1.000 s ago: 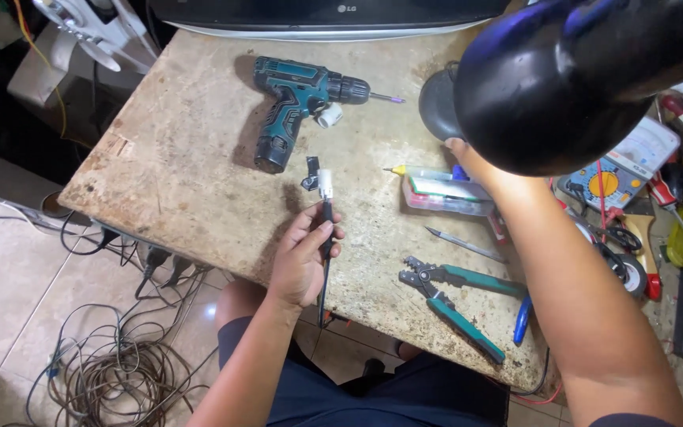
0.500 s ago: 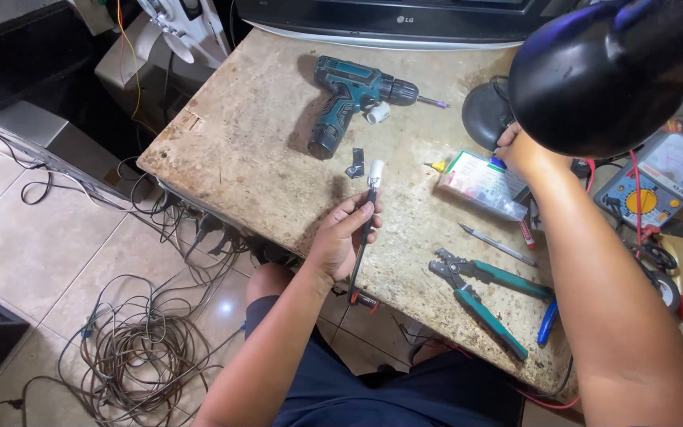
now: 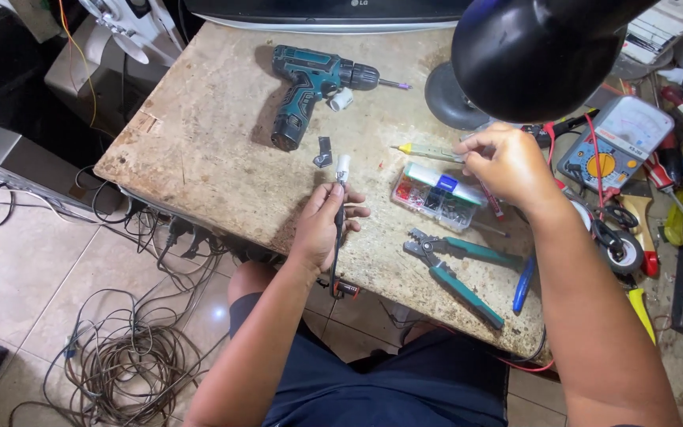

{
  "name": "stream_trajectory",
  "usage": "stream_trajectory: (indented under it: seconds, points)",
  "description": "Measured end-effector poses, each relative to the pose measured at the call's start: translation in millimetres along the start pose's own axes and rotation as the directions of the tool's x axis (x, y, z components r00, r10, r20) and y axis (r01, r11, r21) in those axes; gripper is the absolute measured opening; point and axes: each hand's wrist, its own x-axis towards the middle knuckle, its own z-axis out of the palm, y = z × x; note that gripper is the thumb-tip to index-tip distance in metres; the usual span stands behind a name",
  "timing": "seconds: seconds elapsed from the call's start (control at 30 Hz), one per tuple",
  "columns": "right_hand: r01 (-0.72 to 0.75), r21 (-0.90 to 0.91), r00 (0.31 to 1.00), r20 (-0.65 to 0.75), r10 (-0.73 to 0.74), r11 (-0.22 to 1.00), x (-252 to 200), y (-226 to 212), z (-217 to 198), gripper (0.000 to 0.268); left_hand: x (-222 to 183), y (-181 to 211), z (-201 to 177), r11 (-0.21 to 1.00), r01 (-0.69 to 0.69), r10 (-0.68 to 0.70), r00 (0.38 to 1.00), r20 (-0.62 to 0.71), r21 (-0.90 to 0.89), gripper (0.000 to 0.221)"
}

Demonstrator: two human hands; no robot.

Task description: Insulating wire connections by selecting and applying small plastic sleeves or connectors from a storage box at a repair bench.

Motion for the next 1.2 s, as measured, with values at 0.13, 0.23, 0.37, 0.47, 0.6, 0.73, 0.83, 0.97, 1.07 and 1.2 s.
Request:
stream_trajectory:
  seconds: [0.13,0.23,0.37,0.47,0.6,0.73,0.83,0.97,1.07,1.2]
  points:
    - [0.094,0.036,0.995,-0.036,-0.092,0.995,-28,11,-10,0.02,-6,8,24,0.988,-0.006,0.013,0.999,-0.043,0.152,0.025]
    - [0.254,0.051,0.967,-0.003,-0.255,0.966,-42,-1,-17,0.024,9,16,35,0.957,-0.069,0.091,0.994,-0.067,0.284,0.026]
    - [0.27,-0.166,0.963,0.057,-0.264,0.949,-36,19,7,0.037,48,23,48,0.446,0.003,0.185,0.978,-0.095,0.895,0.044]
    - [0.282,-0.29,0.951,-0.044,-0.307,0.915,-15,51,27,0.022,63,23,62,0.283,-0.049,0.244,0.969,-0.023,0.958,0.036]
    - [0.261,-0.344,0.94,-0.122,-0.318,0.902,-7,62,39,0.019,73,20,68,0.176,-0.083,0.29,0.957,0.029,0.981,0.028]
    - [0.256,-0.337,0.951,-0.081,-0.298,0.906,-24,64,25,0.019,73,18,67,0.179,-0.096,0.304,0.952,0.038,0.979,0.02]
    - [0.246,-0.284,0.963,-0.038,-0.267,0.927,-32,65,18,0.02,78,12,63,0.107,-0.109,0.316,0.946,0.07,0.988,0.02]
    - [0.25,-0.346,0.956,-0.062,-0.288,0.905,-29,62,20,0.017,91,-6,59,-0.025,-0.197,0.419,0.888,0.189,0.98,0.024]
    - [0.27,-0.344,0.95,-0.059,-0.308,0.899,-22,57,25,0.017,95,-3,63,0.017,-0.243,0.423,0.881,0.213,0.97,0.026]
    - [0.303,-0.198,0.95,-0.016,-0.312,0.932,-9,39,9,0.02,95,8,68,0.119,-0.313,0.363,0.897,0.252,0.942,0.024]
